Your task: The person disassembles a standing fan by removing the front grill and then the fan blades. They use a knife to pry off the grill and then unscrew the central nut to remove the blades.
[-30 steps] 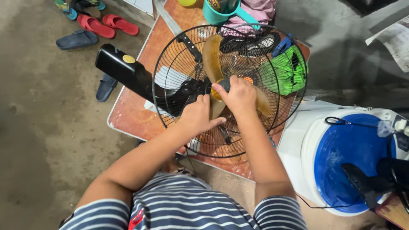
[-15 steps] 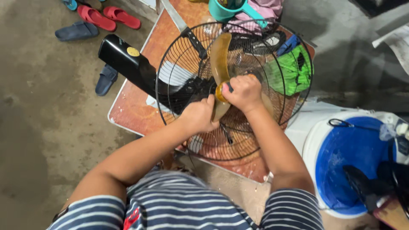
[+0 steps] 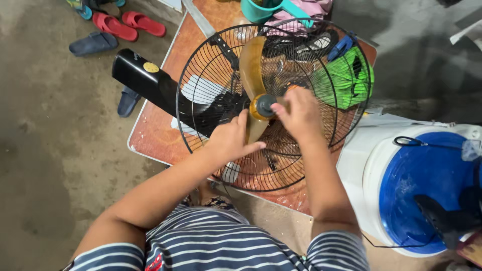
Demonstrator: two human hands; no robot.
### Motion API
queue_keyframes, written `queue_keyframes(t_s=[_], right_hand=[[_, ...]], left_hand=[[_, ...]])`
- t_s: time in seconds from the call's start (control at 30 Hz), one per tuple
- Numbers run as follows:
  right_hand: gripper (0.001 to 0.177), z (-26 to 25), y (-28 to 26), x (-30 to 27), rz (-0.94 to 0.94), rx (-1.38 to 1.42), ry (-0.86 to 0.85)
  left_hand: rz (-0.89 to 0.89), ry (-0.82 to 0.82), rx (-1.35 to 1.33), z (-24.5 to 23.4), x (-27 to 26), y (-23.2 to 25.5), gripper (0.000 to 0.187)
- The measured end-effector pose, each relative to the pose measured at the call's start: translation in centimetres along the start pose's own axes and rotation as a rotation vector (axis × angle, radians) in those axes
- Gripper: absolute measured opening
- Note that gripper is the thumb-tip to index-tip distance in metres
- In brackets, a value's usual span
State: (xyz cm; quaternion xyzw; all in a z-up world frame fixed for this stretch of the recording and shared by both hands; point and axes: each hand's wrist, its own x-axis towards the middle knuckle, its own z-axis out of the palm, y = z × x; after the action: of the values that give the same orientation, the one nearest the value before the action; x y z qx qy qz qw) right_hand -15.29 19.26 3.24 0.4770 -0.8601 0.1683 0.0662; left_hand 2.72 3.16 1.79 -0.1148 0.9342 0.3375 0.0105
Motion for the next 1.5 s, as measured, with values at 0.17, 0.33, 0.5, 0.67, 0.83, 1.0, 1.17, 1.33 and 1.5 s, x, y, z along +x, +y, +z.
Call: queue_keyframes(t_s=[0.17,0.33,0.5,0.67,0.83,1.0,1.17,1.33,1.5], right_hand=[[0.069,-0.2,1.4,-3.3,0.121,0.023,0.071],[0.072,1.5,2.1,-4.4,0.131,0.043,0.143],[0.072,1.7,1.9,-5.2,0.076,0.033,0.195],[0.076,0.8,0.7,-5.1,0.118,0.063,0.184],[0.067,1.1,0.6,-5.0,0.146,0.009,0.183],[0.072,1.8,0.8,-5.0,0.187,-0.033,0.164],[0.072,2.5,0.9,-5.2,0.202,-0.031,0.180],[0.066,2.4,1.1,-4.8,0.240,0.022,0.172],[0.056,2.5,1.2,-4.8,0.271,0.051,0.156]], left_hand=[[0.040,0.080,-0.028,0.9,0.3,-0.7,0.081],[0.280,0.317,0.200,-0.5,1.1,-0.8,0.053],[0.789,0.333,0.642,-4.2,7.6,0.2,0.051],[1.326,-0.023,0.723,-4.7,13.5,1.0,0.062],[1.331,0.046,0.641,-2.7,15.3,0.1,0.053],[1.204,0.100,0.609,-1.6,15.5,-0.6,0.043],[1.153,0.079,0.539,-1.2,15.5,-1.0,0.038],[0.944,0.063,0.620,-1.7,14.2,-0.5,0.043],[0.329,0.104,0.446,-2.9,6.4,1.0,0.073]])
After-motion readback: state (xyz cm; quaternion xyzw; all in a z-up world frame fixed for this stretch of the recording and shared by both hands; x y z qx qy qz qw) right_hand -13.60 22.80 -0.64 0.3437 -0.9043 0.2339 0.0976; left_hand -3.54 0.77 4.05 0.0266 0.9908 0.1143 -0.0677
